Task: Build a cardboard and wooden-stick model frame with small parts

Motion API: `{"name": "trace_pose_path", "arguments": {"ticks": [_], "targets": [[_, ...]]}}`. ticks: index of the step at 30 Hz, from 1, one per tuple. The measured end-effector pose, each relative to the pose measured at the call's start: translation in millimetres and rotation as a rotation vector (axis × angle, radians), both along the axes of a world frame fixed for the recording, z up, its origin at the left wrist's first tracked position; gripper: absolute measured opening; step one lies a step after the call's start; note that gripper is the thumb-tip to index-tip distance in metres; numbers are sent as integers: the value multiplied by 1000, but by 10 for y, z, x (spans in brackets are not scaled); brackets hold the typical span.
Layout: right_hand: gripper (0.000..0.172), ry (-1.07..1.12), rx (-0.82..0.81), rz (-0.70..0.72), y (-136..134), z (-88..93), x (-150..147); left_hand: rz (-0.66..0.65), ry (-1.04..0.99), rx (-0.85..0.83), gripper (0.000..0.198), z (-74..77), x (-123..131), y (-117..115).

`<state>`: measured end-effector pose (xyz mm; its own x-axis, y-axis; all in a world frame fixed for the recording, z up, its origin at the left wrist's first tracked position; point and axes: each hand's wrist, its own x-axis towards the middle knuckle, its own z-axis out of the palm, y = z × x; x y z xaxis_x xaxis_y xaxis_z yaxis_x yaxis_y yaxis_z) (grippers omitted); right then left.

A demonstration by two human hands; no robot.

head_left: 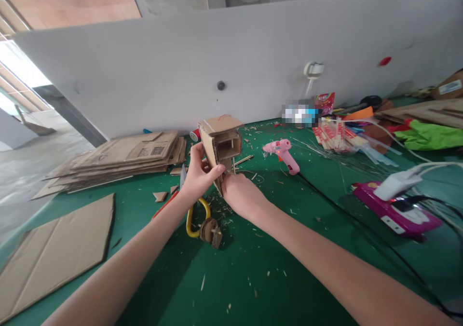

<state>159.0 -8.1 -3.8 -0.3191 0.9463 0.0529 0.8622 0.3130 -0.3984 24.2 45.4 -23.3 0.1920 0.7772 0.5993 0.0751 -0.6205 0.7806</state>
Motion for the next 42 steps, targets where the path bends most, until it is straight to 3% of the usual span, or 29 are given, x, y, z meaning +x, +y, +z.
{"name": "trace_pose_path", "arguments": {"ticks": [9,18,21,29,42], "targets": [[26,-131,-59,-7,-41,-71,-22,-17,0,-35,61,24,4,-36],[30,-39,46,-84,-17,-93,-64,-34,5,-25,62,19,-42,-14],[31,-4,7,-72,5,-83,-75,-43,-8,-19,61,8,-40,-13],[29,-158,-127,-30,-42,-25,-86,-54,1,-28,60,19,-35,-25],[31,-228,-180,-33,38,-26,-142,-56,5,-38,61,32,-44,-35]]}}
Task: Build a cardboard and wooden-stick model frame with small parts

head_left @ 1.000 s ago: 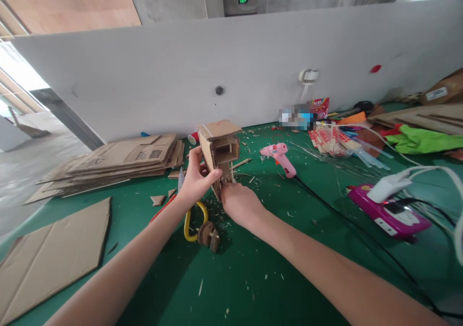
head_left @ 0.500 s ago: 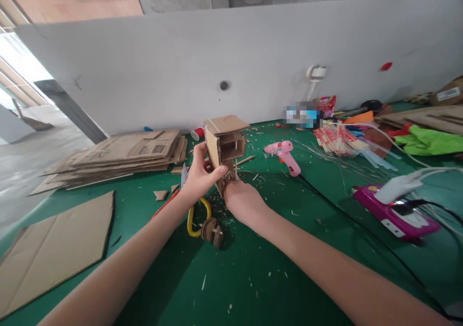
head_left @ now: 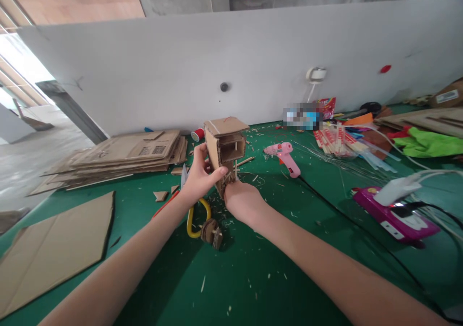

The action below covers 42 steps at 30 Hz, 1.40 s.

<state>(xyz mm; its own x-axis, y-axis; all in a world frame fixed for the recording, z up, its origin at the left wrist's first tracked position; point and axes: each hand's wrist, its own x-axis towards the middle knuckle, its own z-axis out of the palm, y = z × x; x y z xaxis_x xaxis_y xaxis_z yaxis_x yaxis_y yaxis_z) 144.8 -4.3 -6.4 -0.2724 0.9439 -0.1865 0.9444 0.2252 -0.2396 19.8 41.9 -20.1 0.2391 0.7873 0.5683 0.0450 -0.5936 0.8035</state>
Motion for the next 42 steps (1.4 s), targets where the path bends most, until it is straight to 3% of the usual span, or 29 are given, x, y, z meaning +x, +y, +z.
{"name": "trace_pose_path", "arguments": {"ticks": [6,11,23,30,39,42], "targets": [[30,24,107,7,-48,-14,85,1,6,-28,60,23,-12,-5],[39,236,263,24,-57,31,115,-2,15,7,60,15,-25,8],[37,222,201,9,-64,83,86,12,15,17,61,26,-5,-15],[29,41,94,37,-98,-15,76,-10,31,-13,62,25,-18,-22],[36,144,211,-15,-76,-8,79,-26,19,-17,61,6,-40,-1],[40,211,182,-21,-58,-5,81,-24,13,-12,62,6,-31,-2]]}}
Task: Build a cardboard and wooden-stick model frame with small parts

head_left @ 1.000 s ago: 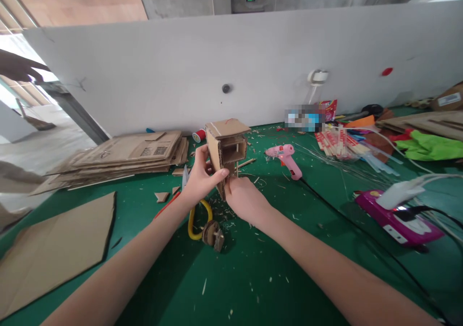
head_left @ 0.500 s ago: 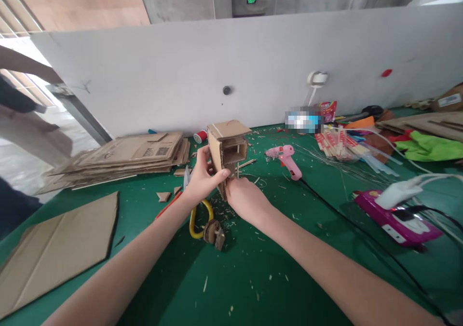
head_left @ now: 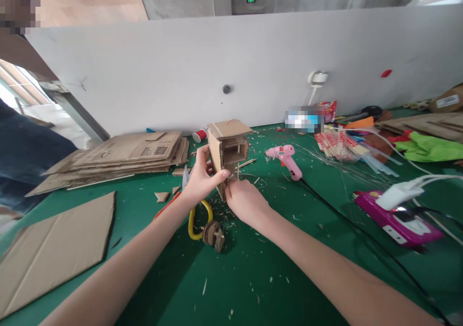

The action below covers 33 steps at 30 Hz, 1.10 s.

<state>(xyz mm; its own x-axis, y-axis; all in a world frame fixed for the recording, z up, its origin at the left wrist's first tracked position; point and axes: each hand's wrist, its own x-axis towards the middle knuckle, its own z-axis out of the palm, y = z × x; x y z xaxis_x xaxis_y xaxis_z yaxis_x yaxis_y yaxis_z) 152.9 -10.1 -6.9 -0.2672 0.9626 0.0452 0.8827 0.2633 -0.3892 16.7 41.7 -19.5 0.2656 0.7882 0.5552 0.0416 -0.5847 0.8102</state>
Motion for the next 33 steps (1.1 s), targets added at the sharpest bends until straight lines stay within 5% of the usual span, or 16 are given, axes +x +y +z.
{"name": "trace_pose_path", "arguments": {"ticks": [22,33], "targets": [[35,-143,-83,48,18,175,-57,35,7,27,64,6,20,-21],[31,-233,-128,46,-42,38,-72,10,29,-32,62,35,-14,-36]]}}
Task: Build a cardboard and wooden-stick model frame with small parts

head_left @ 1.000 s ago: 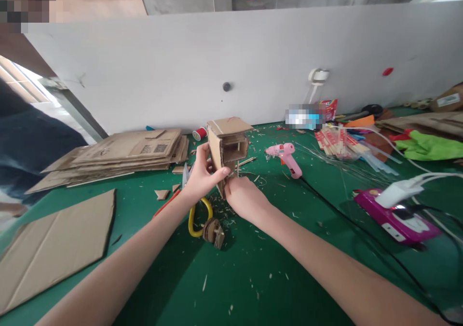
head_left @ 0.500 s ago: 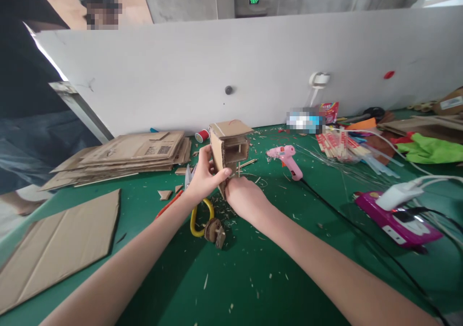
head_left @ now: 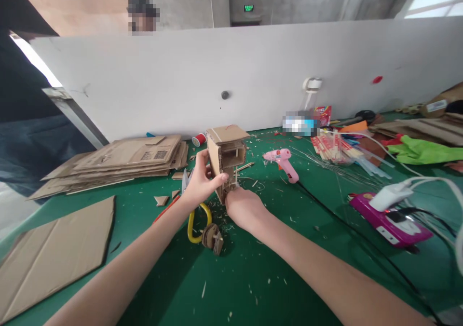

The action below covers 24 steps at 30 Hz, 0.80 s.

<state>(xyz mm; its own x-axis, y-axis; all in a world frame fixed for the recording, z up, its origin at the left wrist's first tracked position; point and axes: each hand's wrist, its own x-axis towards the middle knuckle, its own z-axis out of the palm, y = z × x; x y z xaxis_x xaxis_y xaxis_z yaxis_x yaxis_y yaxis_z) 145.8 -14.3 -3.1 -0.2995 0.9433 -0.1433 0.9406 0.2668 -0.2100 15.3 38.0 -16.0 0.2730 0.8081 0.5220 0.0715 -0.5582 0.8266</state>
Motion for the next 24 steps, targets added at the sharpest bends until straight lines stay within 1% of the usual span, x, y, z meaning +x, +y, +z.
{"name": "trace_pose_path", "arguments": {"ticks": [3,7,10,14,17,21,24], "targets": [[30,-10,45,4,-23,20,15,0,3,-13,63,-4,-17,10],[31,-10,169,-6,-35,51,43,-7,-2,-19,66,-11,-21,-1],[31,8,199,-14,-35,53,78,-19,-16,-17,67,-13,-22,1],[32,-16,226,10,0,67,202,-74,-63,-2,64,-2,-66,59],[35,-9,245,20,56,82,331,-133,-83,-36,66,8,-134,127],[43,-21,413,34,135,52,407,-173,-109,-89,73,5,-205,177],[45,-23,536,89,191,3,398,-200,-137,-116,70,-1,-222,175]]}}
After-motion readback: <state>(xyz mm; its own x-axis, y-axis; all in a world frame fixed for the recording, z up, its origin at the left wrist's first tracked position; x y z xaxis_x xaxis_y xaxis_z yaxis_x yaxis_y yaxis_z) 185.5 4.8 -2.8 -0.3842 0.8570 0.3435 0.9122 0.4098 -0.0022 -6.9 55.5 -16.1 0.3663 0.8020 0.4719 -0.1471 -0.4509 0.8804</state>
